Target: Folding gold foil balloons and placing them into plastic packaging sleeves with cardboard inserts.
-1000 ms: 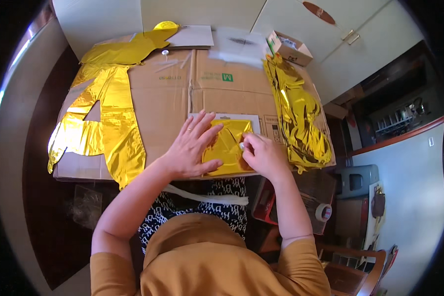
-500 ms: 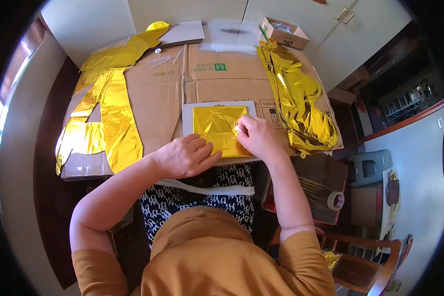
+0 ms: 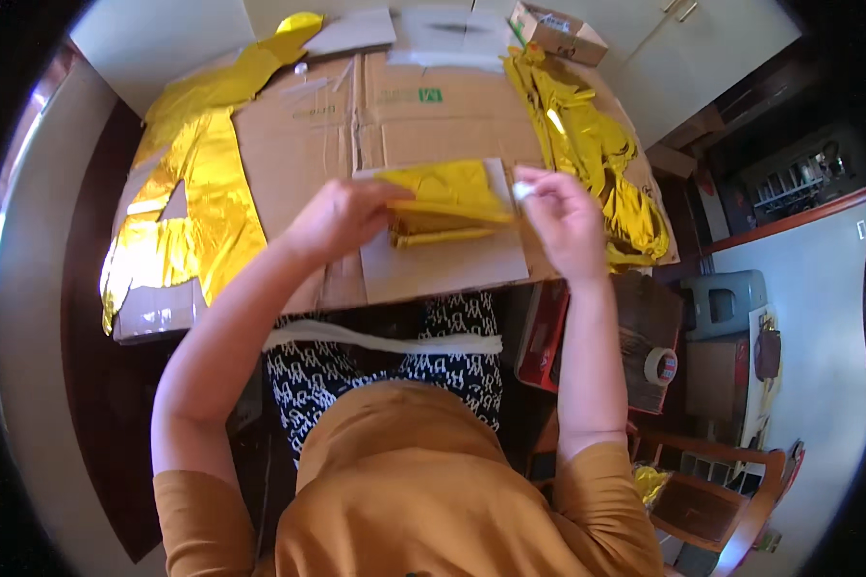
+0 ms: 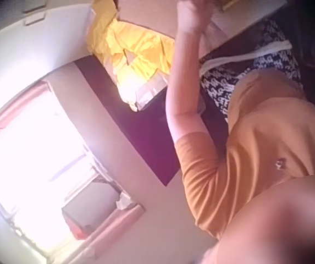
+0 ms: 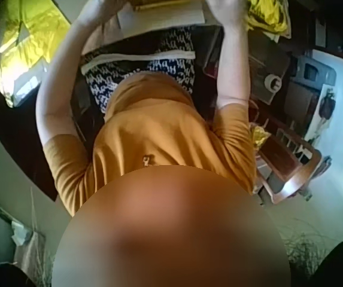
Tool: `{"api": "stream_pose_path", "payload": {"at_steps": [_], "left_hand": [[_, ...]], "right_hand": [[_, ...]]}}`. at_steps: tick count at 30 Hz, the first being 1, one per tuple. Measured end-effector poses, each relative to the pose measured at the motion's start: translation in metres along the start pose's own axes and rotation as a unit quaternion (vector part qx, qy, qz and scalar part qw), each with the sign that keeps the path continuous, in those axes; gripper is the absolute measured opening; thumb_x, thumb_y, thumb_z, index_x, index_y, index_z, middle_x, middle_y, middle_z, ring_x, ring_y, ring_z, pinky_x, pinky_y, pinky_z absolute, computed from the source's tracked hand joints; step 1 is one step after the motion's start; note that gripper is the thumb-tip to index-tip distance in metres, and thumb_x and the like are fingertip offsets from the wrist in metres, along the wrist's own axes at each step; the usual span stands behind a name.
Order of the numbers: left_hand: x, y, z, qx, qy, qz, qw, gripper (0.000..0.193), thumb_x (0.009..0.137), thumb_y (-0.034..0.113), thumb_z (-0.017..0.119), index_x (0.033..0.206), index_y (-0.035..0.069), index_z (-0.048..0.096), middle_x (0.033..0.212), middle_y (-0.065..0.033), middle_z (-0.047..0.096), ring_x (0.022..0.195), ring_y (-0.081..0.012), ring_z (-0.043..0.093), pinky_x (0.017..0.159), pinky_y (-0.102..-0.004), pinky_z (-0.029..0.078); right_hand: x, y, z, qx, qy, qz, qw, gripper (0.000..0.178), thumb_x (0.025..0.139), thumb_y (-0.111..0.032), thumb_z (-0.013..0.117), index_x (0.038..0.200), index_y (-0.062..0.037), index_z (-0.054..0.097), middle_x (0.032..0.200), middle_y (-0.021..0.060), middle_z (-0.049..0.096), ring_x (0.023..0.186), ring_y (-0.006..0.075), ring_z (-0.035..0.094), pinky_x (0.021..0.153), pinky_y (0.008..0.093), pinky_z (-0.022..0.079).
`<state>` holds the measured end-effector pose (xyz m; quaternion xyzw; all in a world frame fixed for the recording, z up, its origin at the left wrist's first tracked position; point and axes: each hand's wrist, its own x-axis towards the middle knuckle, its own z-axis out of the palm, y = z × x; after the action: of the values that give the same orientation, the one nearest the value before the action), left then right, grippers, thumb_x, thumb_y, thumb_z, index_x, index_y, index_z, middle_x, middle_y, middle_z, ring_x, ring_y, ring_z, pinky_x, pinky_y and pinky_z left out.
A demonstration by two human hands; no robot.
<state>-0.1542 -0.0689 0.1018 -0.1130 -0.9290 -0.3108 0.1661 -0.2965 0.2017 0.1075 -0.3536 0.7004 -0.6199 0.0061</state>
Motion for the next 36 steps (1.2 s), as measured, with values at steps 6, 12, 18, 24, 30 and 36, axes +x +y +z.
{"api": "stream_pose_path", "payload": {"at_steps": [6,12,18,24,30,36], "left_hand": [[0.011,0.008,-0.012,-0.03,0.049,-0.118,0.991,0.031,0.088,0.01,0.065,0.118,0.005,0.069,0.089,-0.021,0.071,0.078,-0.0341,0.07,0.073,-0.0392,0.056],[0.017,-0.003,-0.004,-0.034,0.082,-0.081,0.993,0.03,0.088,0.01,0.064,0.117,0.004,0.069,0.09,-0.0199,0.071,0.076,-0.0339,0.07,0.073,-0.0379,0.056],[0.004,-0.01,0.004,-0.019,0.063,-0.052,0.996,0.03,0.086,0.004,0.065,0.116,0.006,0.07,0.097,-0.0195,0.072,0.081,-0.0354,0.071,0.077,-0.0386,0.058],[-0.012,-0.01,0.014,0.029,0.036,0.085,0.995,0.036,0.079,-0.001,0.067,0.115,0.002,0.067,0.112,-0.0148,0.07,0.099,-0.0343,0.069,0.086,-0.0402,0.058],[-0.008,0.006,-0.019,0.097,-0.082,0.082,0.988,0.081,0.06,0.009,0.07,0.139,0.004,0.053,0.143,-0.0178,0.053,0.14,-0.0379,0.042,0.117,-0.0502,0.035],[-0.018,-0.006,-0.026,0.045,-0.081,0.029,0.995,0.086,0.072,0.033,0.069,0.147,0.0,0.043,0.151,-0.0265,0.04,0.145,-0.0435,0.033,0.12,-0.0513,0.027]], "right_hand": [[-0.049,-0.053,-0.006,-0.055,-0.083,0.068,0.993,0.007,0.086,-0.002,0.068,0.092,-0.0007,0.064,0.083,0.003,0.067,0.076,0.0077,0.062,0.071,0.0239,0.051],[-0.02,-0.029,0.053,-0.25,-0.084,0.046,0.964,0.017,0.088,-0.017,0.07,0.094,-0.0009,0.067,0.096,0.0178,0.072,0.076,0.0324,0.07,0.071,0.04,0.056],[-0.033,-0.039,0.046,-0.285,-0.069,-0.036,0.955,0.018,0.089,-0.018,0.07,0.099,-0.0032,0.07,0.087,0.0166,0.072,0.078,0.0354,0.07,0.07,0.0423,0.055],[-0.014,-0.08,0.009,-0.233,-0.057,0.013,0.971,0.01,0.091,-0.004,0.066,0.098,0.0016,0.071,0.083,0.0076,0.07,0.071,0.0106,0.064,0.065,0.0257,0.052],[0.044,0.019,0.058,-0.414,-0.189,-0.197,0.868,0.053,0.099,-0.039,0.059,0.14,-0.0055,0.054,0.148,0.0209,0.05,0.138,0.0354,0.046,0.116,0.0493,0.034],[0.024,0.024,0.057,-0.425,-0.258,-0.099,0.862,0.063,0.101,-0.044,0.052,0.146,-0.0008,0.045,0.155,0.021,0.041,0.146,0.0362,0.034,0.122,0.0523,0.018]]}}
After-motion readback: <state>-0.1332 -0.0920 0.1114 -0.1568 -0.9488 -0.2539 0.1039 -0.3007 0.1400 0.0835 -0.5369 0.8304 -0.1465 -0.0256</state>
